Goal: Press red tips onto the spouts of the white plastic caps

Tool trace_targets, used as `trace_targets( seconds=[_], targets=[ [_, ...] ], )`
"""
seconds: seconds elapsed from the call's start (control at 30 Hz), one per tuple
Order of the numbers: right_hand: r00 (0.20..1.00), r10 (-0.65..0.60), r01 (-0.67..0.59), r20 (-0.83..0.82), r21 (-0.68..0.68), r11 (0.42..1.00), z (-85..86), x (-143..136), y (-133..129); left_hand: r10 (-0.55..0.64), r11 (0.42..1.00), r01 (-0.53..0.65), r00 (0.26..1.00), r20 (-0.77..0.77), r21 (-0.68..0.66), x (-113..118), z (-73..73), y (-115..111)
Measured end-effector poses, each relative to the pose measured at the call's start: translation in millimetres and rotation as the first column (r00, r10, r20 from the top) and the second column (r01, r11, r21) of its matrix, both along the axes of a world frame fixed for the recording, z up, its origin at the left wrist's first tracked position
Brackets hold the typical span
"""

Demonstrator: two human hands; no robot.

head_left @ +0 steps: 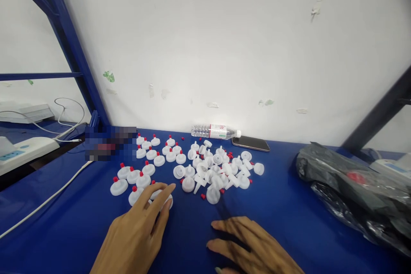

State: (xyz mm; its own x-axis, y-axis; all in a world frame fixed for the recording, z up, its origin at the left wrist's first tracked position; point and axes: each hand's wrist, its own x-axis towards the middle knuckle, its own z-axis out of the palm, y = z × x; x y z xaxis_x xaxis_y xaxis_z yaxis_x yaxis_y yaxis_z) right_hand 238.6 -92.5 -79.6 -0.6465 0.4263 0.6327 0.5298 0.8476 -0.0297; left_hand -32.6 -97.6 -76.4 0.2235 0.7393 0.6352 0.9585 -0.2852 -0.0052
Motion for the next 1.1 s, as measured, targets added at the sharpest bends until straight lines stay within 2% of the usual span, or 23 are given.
trace_targets(
  seconds=[0.13,0.2,0.27,0.33,0.4,0.43,0.53,0.8,1.1],
  targets=[
    [1.000,-0.018,0.018,0.024,-0.028,0.999,14.4,3.3,-3.4,-0.022,0.999,0.017,0.992,0.123,0.043,5.5,4.6,-3.6],
    [0.999,-0.024,0.026,0.037,-0.050,0.998,15.9,3.7,-5.6,-0.052,0.994,0.033,0.981,0.186,0.104,5.7,5.7,-6.8],
    [0.999,-0.033,0.035,0.033,-0.062,0.997,14.8,3.0,-7.0,-0.125,0.985,0.099,0.975,0.186,0.142,5.3,6.2,-10.0],
    [0.999,-0.037,0.038,0.021,-0.060,0.997,13.6,1.8,-7.5,-0.252,0.966,0.244,0.961,0.111,0.083,5.6,6.5,-12.3],
    [0.999,-0.040,0.041,0.016,-0.056,0.998,13.4,0.5,-7.6,-0.375,0.925,0.375,0.927,0.018,-0.056,7.2,6.8,-13.6],
    [0.999,-0.044,0.044,0.014,-0.057,0.997,13.6,0.0,-7.6,-0.409,0.907,0.405,0.912,-0.015,-0.119,8.1,6.8,-14.0],
    [0.999,-0.049,0.049,-0.005,-0.056,0.997,14.5,-0.7,-8.5,-0.400,0.900,0.383,0.915,-0.043,-0.210,9.5,4.8,-14.5],
    [0.999,-0.045,0.042,-0.023,-0.086,0.995,13.8,-0.5,-9.7,-0.364,0.907,0.355,0.931,0.000,-0.226,5.0,-4.0,-13.9],
    [0.997,-0.039,0.046,0.059,-0.127,0.991,14.5,2.9,-10.0,-0.367,0.888,0.367,0.929,0.053,-0.277,4.7,-7.6,-11.2]
  ],
)
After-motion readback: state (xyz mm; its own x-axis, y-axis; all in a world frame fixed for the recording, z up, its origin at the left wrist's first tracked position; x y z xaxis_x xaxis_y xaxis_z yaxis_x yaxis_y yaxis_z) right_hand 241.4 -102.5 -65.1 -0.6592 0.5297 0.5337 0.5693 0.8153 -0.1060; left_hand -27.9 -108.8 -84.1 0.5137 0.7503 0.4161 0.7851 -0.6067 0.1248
